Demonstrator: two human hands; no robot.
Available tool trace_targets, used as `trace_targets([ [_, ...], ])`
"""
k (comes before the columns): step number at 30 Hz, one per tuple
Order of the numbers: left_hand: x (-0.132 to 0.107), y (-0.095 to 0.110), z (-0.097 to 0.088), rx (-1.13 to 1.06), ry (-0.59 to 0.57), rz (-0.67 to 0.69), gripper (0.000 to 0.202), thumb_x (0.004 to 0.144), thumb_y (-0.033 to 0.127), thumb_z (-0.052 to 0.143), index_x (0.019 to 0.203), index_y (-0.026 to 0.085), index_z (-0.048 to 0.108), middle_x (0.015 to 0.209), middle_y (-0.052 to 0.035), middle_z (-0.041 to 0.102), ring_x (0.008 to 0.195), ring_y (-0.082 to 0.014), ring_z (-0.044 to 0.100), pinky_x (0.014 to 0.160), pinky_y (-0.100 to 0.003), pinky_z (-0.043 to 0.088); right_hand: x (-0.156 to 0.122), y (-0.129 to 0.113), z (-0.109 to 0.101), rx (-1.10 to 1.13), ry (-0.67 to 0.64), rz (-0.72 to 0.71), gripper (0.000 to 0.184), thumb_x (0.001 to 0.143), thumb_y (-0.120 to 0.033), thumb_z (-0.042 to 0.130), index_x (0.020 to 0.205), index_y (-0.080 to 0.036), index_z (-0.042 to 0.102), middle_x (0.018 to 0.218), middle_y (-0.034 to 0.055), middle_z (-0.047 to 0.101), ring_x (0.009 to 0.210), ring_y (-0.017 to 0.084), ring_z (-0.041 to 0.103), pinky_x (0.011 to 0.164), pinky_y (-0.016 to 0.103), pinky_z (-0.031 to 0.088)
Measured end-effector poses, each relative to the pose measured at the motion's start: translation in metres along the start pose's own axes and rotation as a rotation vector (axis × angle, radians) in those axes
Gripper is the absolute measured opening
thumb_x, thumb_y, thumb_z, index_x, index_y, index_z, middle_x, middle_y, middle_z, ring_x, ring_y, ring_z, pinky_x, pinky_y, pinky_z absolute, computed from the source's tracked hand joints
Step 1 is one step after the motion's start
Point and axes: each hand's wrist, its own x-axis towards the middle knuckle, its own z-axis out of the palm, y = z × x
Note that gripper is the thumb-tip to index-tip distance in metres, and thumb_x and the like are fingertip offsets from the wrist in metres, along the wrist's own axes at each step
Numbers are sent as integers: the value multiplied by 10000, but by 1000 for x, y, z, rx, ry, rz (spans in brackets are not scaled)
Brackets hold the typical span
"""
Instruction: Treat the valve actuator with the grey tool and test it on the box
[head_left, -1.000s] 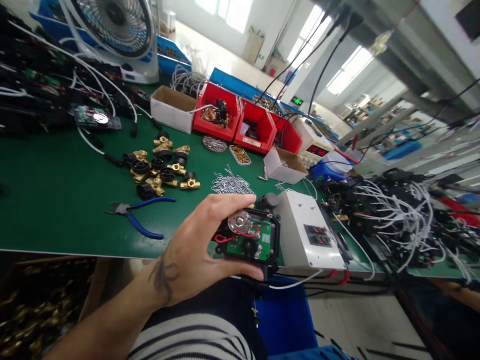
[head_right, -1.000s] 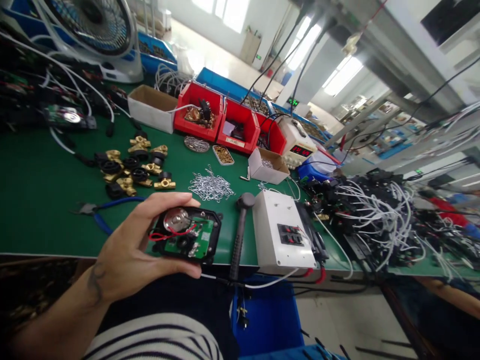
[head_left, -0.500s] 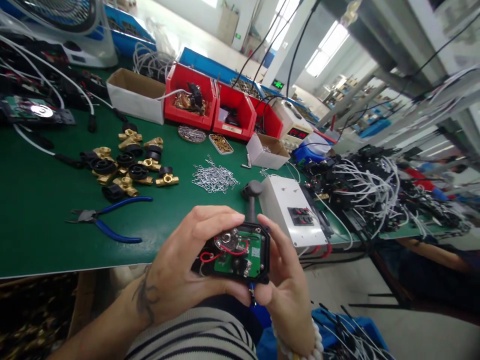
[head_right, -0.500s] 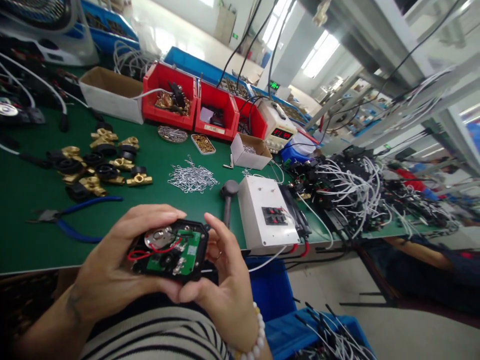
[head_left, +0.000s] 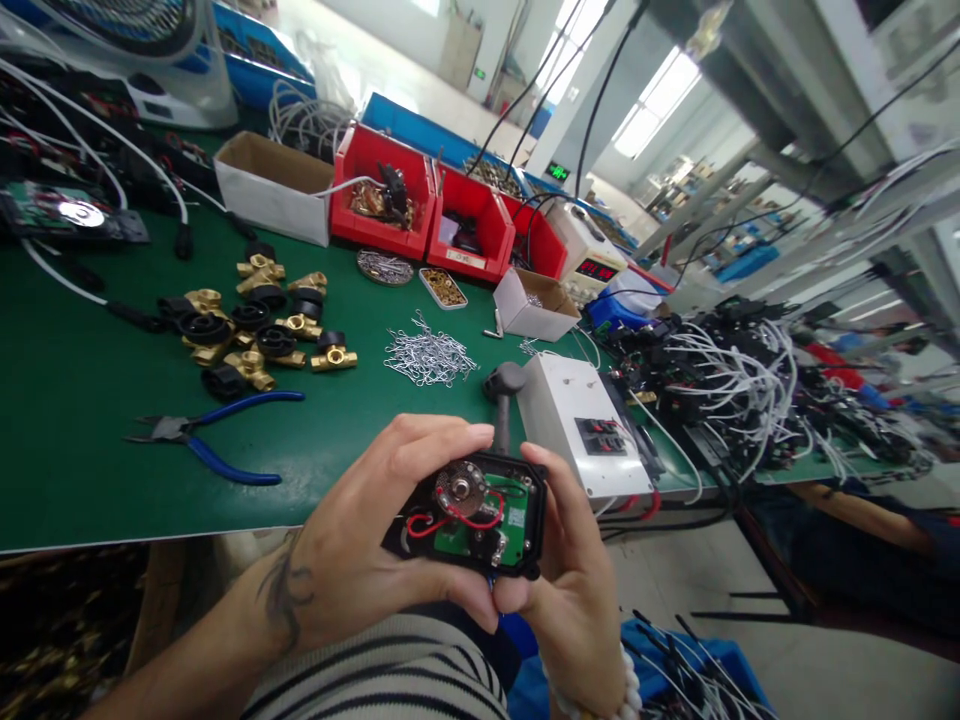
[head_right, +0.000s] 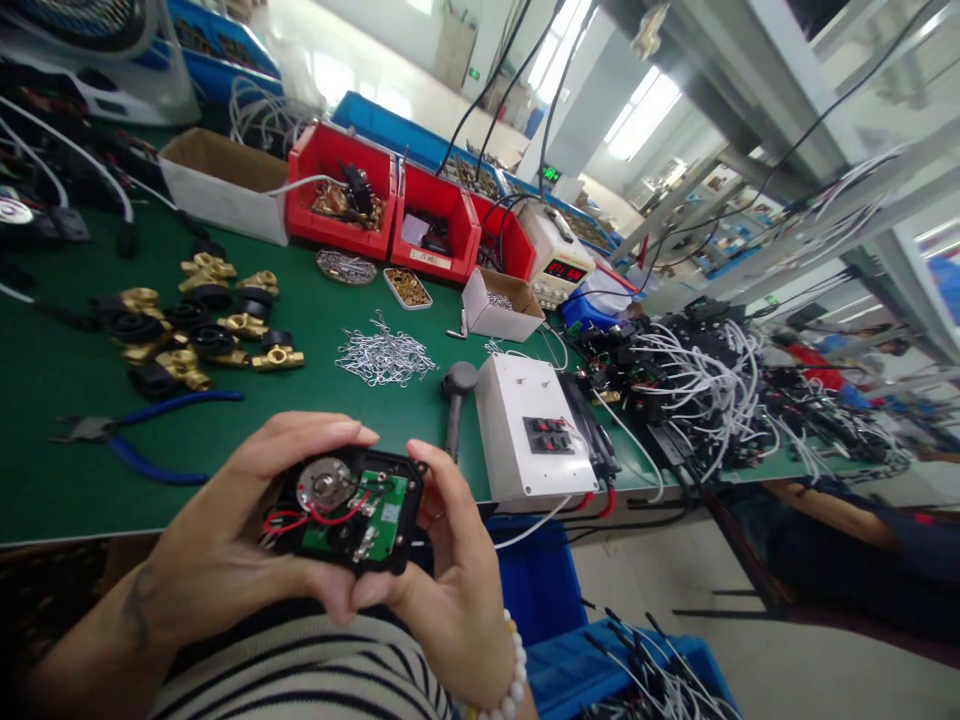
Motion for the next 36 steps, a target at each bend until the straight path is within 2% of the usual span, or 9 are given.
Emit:
trace_targets([
  [7, -5, 0, 1, -79, 12, -69, 937, 659, 455, 834, 1440, 347, 327, 1277, 11, 541, 1165, -139, 506, 1062, -213, 397, -2, 2, 2, -18, -2, -5, 639, 791, -448, 749, 1376, -407, 496, 1265, -15, 629, 1139, 173, 624, 971, 248, 527],
  [14, -5, 1, 1, -77, 12, -91, 991, 629, 464, 849, 1455, 368, 311, 1261, -9, 565, 1140, -185, 533, 1047, -292, 436, -4, 3, 2, -86, 3, -11, 639, 808, -500, 707, 1394, -410, 467, 1291, 7, 616, 1149, 228, 620, 950, 345, 560],
  [22, -5, 2, 3, -129, 26, -110, 1019, 604, 421, 880, 1449, 388, 314, 1267, 19, 570, 1138, -162, 541, 1042, -269, 438, -3, 2, 4, 25, -21, 20, 616, 810, -465, 727, 1374, -409, 487, 1214, -8, 647, 1084, 174, 644, 923, 235, 544],
  [27, -4, 2, 2, -133, 41, -117, 1008, 602, 401, 884, 1444, 380, 330, 1265, 10, 580, 1147, -178, 543, 1053, -295, 437, -2, 3, 6, 47, -10, 53, 620, 806, -451, 739, 1373, -397, 493, 1260, -6, 630, 1126, 181, 630, 945, 237, 534],
  [31, -5, 1, 4, -148, 60, -121, 982, 592, 407, 888, 1422, 383, 364, 1259, -1, 579, 1150, -192, 545, 1043, -312, 451, -3, 5, 11, 48, 11, 23, 623, 807, -477, 727, 1378, -393, 491, 1294, 18, 616, 1156, 217, 620, 960, 289, 542],
  [34, -4, -2, 8, -123, 72, -170, 955, 609, 474, 859, 1412, 388, 349, 1259, -3, 576, 1121, -186, 571, 1015, -309, 482, 0, 16, 15, 108, 18, -35, 695, 796, -553, 700, 1419, -366, 455, 1303, 54, 616, 1137, 252, 635, 902, 319, 579],
  [36, -4, -8, 9, -65, 42, -175, 885, 675, 564, 775, 1416, 369, 332, 1264, -27, 582, 1115, -200, 588, 1011, -339, 498, 10, 29, 18, 148, 41, -80, 704, 801, -582, 689, 1416, -321, 468, 1301, 72, 618, 1110, 258, 649, 851, 306, 596],
])
